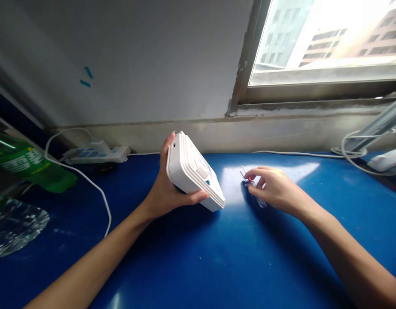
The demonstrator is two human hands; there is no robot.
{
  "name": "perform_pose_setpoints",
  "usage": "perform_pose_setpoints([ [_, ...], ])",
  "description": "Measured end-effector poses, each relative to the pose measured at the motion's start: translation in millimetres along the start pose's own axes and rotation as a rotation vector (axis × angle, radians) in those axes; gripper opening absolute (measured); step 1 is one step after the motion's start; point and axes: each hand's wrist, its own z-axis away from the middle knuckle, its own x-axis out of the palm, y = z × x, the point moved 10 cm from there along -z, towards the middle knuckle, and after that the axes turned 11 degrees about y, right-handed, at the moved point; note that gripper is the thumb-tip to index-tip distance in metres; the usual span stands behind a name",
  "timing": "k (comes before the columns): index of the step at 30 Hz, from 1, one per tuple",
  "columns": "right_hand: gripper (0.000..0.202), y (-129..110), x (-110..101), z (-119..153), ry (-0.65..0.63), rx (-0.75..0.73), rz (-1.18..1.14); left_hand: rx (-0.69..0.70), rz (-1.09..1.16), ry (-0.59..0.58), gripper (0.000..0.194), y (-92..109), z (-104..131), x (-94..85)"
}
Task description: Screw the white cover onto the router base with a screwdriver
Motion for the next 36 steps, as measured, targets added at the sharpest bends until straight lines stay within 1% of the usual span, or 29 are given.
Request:
perform_pose_setpoints([
  [1, 0.02, -0.3, -2.2, -0.5, 0.0, 0.023, -0.025, -0.007, 0.001, 0.008, 0.131, -5.5, 3.8, -8.2],
  [3, 0.021, -0.1, -6.2, -1.2, -0.001, 0.098, -0.137, -0.094, 0.04, -0.01, 0.13, -20.8, 10.8, -20.5],
  [6, 0.032, 0.0, -7.0, -1.0, -0.004, 0.234, -0.42, -0.35, 0.159, -0.087, 0.124, -48.7, 23.4, -25.2],
  [8, 0.037, 0.6, -7.3, -1.2, 0.035, 0.301, -0.582, -0.478, 0.252, -0.109, 0.118, -60.4, 30.5, -23.9],
  [10, 0.038, 5.0, -8.1, -0.8, 0.111, 0.375, -0.712, -0.562, 0.331, -0.152, 0.117, -66.4, 36.4, -17.9],
  [11, 0.039, 7.7, -7.6, 0.0, 0.144, 0.413, -0.77, -0.591, 0.353, -0.184, 0.122, -67.8, 39.1, -14.3],
  [13, 0.039, 11.2, -4.0, 1.9, 0.17, 0.484, -0.863, -0.617, 0.364, -0.253, 0.135, -67.7, 43.6, -8.4],
  [15, 0.039, 11.3, 1.0, 3.7, 0.142, 0.536, -0.903, -0.59, 0.329, -0.313, 0.14, -64.4, 45.7, -6.3],
  [17, 0.04, 9.3, 5.1, 5.2, 0.09, 0.563, -0.893, -0.519, 0.242, -0.348, 0.132, -60.0, 45.1, -8.1],
  [19, 0.044, 7.1, 7.0, 6.5, 0.053, 0.566, -0.867, -0.429, 0.082, -0.368, 0.125, -57.3, 43.4, -12.0],
  [20, 0.046, 6.0, 7.6, 6.9, 0.04, 0.559, -0.858, -0.378, -0.017, -0.377, 0.125, -56.2, 42.5, -13.9],
  [23, 0.047, 3.2, 7.1, 6.9, 0.006, 0.515, -0.83, -0.266, -0.29, -0.418, 0.131, -55.7, 43.1, -16.7],
  [26, 0.045, 2.4, -1.7, 1.7, -0.035, 0.445, -0.706, -0.228, -0.428, -0.47, 0.132, -58.1, 47.9, -16.0],
  [28, 0.044, 0.5, -14.0, -7.5, -0.065, 0.379, -0.585, -0.209, -0.446, -0.487, 0.131, -58.3, 49.9, -15.5],
  [30, 0.04, -7.3, -28.1, -21.1, -0.102, 0.287, -0.491, -0.187, -0.437, -0.487, 0.13, -57.3, 49.8, -15.7],
  [32, 0.035, -18.7, -36.3, -34.4, -0.177, 0.204, -0.376, -0.179, -0.441, -0.491, 0.129, -57.5, 49.1, -16.2],
  [34, 0.032, -35.1, -36.9, -45.2, -0.274, 0.122, -0.286, -0.188, -0.455, -0.504, 0.128, -58.7, 48.7, -16.2],
  [36, 0.03, -53.3, -36.3, -55.3, -0.317, 0.028, -0.173, -0.2, -0.464, -0.521, 0.127, -59.3, 48.7, -15.7],
])
